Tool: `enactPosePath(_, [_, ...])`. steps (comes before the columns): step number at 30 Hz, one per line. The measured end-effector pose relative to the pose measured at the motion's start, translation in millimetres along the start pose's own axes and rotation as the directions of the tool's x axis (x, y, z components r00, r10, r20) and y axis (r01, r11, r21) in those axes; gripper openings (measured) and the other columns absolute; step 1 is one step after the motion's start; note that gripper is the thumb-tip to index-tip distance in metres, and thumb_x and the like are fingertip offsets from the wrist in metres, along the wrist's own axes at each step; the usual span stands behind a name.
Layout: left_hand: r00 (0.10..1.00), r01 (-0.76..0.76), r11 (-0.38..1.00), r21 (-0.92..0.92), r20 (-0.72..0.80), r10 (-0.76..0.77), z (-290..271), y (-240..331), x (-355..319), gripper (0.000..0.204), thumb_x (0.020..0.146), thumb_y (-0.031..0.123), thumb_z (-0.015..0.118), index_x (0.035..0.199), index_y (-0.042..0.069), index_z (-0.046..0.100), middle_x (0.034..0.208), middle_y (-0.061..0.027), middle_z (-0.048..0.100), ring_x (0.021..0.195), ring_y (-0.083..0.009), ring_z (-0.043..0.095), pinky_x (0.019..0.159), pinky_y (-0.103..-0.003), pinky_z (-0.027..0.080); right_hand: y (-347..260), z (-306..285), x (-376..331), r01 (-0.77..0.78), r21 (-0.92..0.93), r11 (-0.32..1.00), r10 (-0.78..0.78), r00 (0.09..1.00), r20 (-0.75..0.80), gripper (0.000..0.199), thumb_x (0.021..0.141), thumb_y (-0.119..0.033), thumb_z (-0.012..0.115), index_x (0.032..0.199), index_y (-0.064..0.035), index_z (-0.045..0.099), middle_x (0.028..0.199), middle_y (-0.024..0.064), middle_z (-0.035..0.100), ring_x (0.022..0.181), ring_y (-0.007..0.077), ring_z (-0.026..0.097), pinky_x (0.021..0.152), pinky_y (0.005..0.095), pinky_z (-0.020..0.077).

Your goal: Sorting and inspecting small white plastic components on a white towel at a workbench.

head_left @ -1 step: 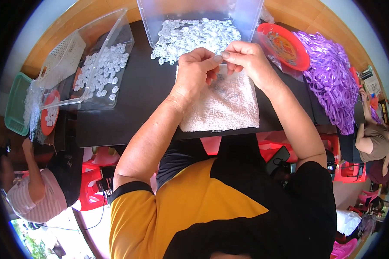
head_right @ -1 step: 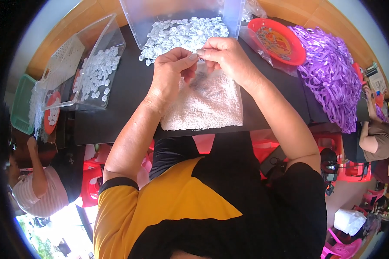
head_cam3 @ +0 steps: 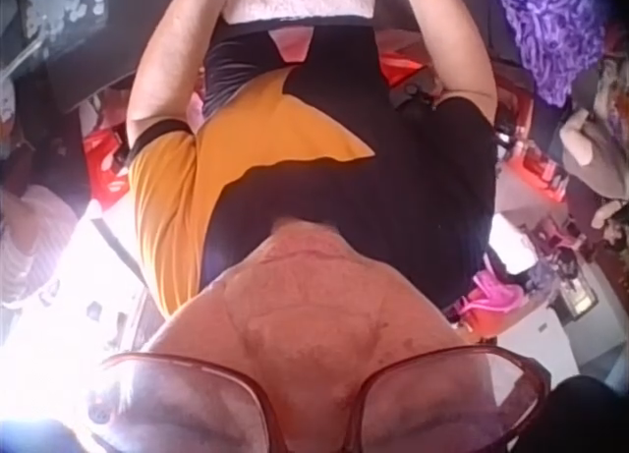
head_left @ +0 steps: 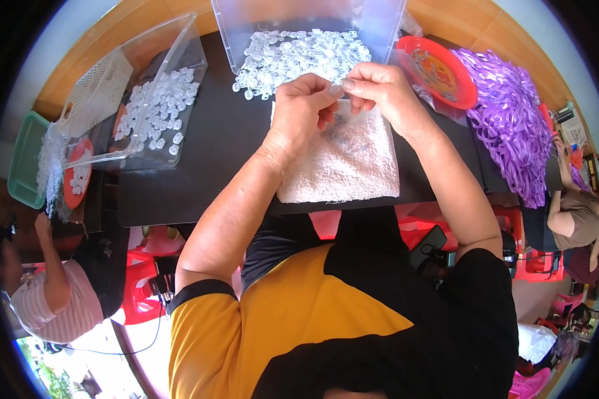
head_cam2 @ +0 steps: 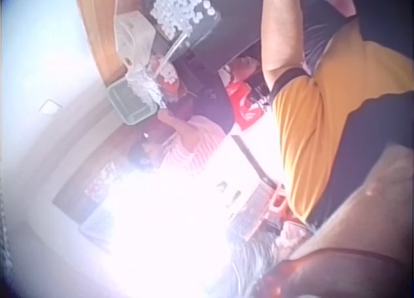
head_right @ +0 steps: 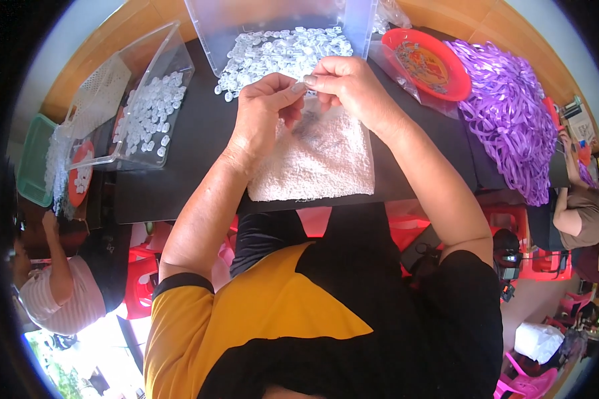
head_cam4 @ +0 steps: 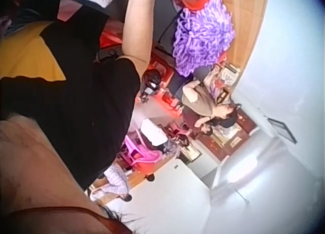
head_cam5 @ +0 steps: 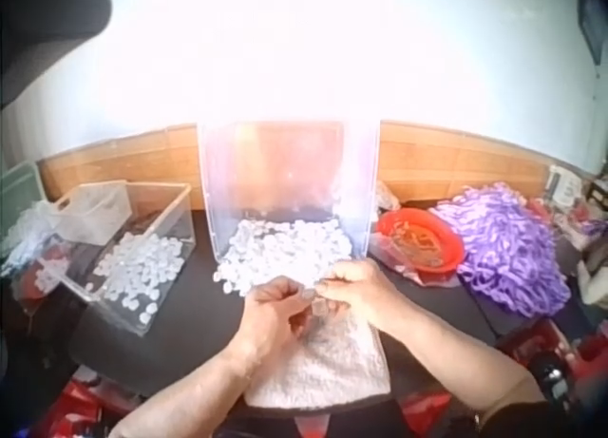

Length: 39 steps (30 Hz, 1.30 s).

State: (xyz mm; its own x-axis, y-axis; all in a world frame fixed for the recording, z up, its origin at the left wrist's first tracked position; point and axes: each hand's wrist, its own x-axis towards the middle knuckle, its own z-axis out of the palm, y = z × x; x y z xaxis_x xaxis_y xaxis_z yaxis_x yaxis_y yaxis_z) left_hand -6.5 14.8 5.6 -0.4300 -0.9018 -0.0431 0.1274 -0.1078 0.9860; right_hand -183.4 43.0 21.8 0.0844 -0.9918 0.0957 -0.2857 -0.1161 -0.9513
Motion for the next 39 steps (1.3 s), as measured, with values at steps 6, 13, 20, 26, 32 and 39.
enactPosePath(6, [1.000,-0.028,1.000,-0.002,0.000,0.028,-1,-6,5,0.012,0.089,0.012,0.065,0.086,0.001,0.062,0.068,-0.0023,0.059,0.056,-0.0096,0.053,0.050,-0.023,0.041,3,3,-3,0.044,-0.005,0.999,-0.045,0.999,-0.023,0.018,0.090,-0.021,0.061,0.084,-0.0043,0.064,0.071,-0.0006,0.060,0.067,0.0074,0.056,0.063,0.0218,0.0396])
enactPosePath(13, [1.000,-0.011,0.997,0.073,-0.022,0.012,1,-7,4,0.011,0.088,0.011,0.065,0.086,0.001,0.062,0.069,-0.0012,0.058,0.056,-0.0075,0.051,0.049,-0.022,0.040,13,13,-7,0.042,0.139,0.989,-0.028,0.994,-0.106,0.016,0.091,-0.017,0.060,0.085,-0.0025,0.063,0.074,-0.0003,0.059,0.067,0.0074,0.055,0.063,0.0225,0.0428])
enactPosePath(20, [0.997,-0.037,0.992,0.122,-0.061,0.044,1,-15,4,0.009,0.090,0.009,0.063,0.085,0.001,0.061,0.068,-0.0009,0.058,0.056,-0.0075,0.051,0.050,-0.022,0.040,18,22,-9,0.014,0.070,0.997,-0.006,0.994,-0.107,0.017,0.094,-0.018,0.055,0.088,-0.0023,0.059,0.075,-0.0011,0.056,0.069,0.0080,0.054,0.064,0.0235,0.0435])
enactPosePath(26, [0.997,-0.041,0.987,0.155,-0.052,0.050,2,-14,2,0.008,0.090,0.006,0.062,0.084,0.001,0.061,0.069,-0.0009,0.057,0.057,-0.0079,0.051,0.052,-0.022,0.040,23,22,-8,0.182,-0.066,0.981,-0.187,0.978,-0.087,0.014,0.089,-0.012,0.056,0.087,0.0017,0.059,0.064,0.0051,0.056,0.058,0.0102,0.051,0.055,0.0280,0.0433])
enactPosePath(32, [0.998,-0.012,1.000,0.011,-0.063,0.013,5,-12,4,0.009,0.088,0.007,0.064,0.084,0.000,0.061,0.066,-0.0009,0.057,0.055,-0.0068,0.049,0.048,-0.022,0.039,25,22,-8,0.161,0.000,0.987,-0.160,0.980,-0.120,0.017,0.092,-0.016,0.056,0.087,0.0009,0.059,0.065,0.0027,0.055,0.059,0.0094,0.050,0.056,0.0272,0.0427])
enactPosePath(39, [0.999,0.027,1.000,0.016,-0.022,-0.027,4,-8,3,0.010,0.090,0.011,0.063,0.086,0.002,0.061,0.069,-0.0009,0.057,0.058,-0.0084,0.052,0.052,-0.022,0.040,15,7,-8,0.112,-0.003,0.994,-0.111,0.981,-0.160,0.022,0.096,-0.021,0.056,0.088,-0.0017,0.059,0.068,-0.0015,0.051,0.063,0.0057,0.046,0.059,0.0210,0.0373])
